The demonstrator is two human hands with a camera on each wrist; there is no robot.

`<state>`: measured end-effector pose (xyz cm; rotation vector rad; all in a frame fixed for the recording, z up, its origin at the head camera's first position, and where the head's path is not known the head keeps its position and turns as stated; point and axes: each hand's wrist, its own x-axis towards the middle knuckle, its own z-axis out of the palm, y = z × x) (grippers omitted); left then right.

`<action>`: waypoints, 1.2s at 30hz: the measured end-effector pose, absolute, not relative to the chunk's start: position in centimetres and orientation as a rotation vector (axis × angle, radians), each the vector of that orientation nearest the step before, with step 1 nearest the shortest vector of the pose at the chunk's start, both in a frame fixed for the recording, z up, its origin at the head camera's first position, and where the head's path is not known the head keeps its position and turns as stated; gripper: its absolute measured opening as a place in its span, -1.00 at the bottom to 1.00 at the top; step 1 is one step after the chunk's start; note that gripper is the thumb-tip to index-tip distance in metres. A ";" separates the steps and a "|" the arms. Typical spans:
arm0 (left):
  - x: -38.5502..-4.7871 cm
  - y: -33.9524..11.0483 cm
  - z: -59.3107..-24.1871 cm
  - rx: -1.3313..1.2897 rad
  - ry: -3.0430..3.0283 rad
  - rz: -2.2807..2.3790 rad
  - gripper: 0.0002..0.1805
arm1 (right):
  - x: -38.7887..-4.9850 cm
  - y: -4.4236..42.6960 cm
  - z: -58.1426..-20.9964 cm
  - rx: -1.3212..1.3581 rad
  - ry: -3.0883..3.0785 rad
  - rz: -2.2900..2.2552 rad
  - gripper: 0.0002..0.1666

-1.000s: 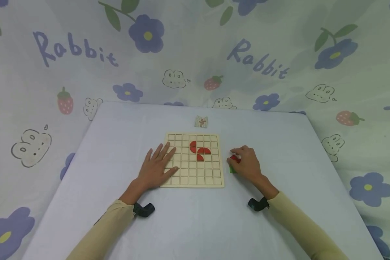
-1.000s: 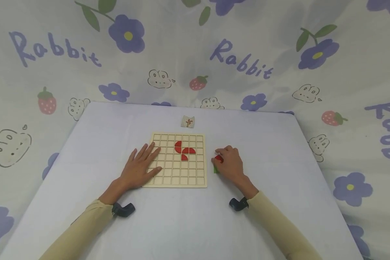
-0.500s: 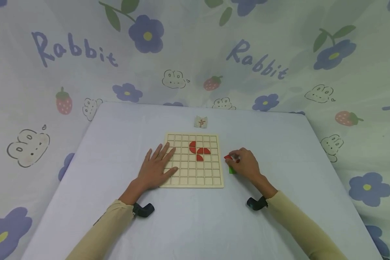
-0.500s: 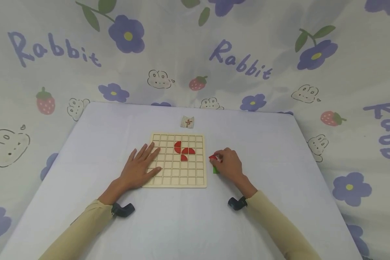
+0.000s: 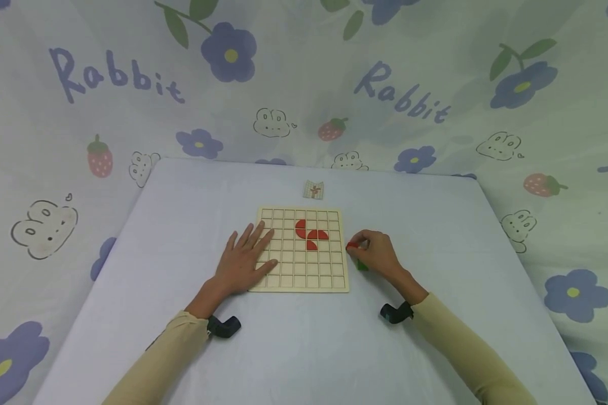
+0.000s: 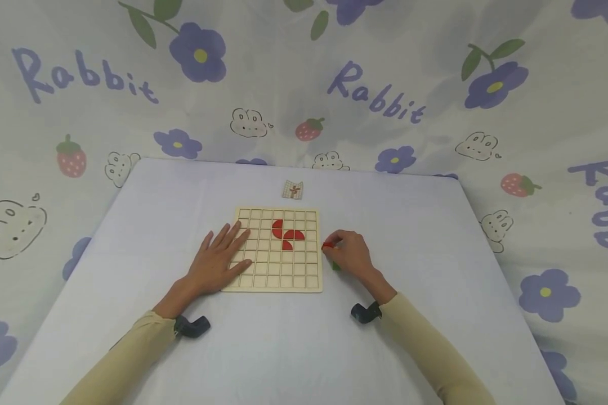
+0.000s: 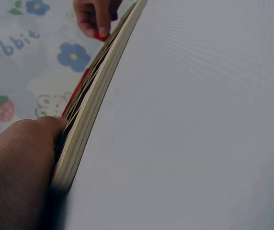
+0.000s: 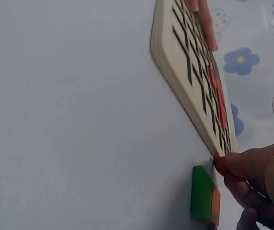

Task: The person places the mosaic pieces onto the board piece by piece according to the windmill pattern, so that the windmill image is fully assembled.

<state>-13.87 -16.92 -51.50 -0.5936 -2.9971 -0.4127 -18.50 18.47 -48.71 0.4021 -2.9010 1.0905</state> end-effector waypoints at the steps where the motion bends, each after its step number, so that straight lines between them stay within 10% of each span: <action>1: -13.9 -16.9 -51.5 -0.594 -2.996 -0.412 -0.15 | -18.5 18.4 -48.6 0.412 -2.892 1.121 -0.91; 36: -13.7 -17.0 -51.3 -0.611 -2.991 -0.417 -0.15 | -17.0 11.6 -48.6 0.790 -2.808 1.194 -0.87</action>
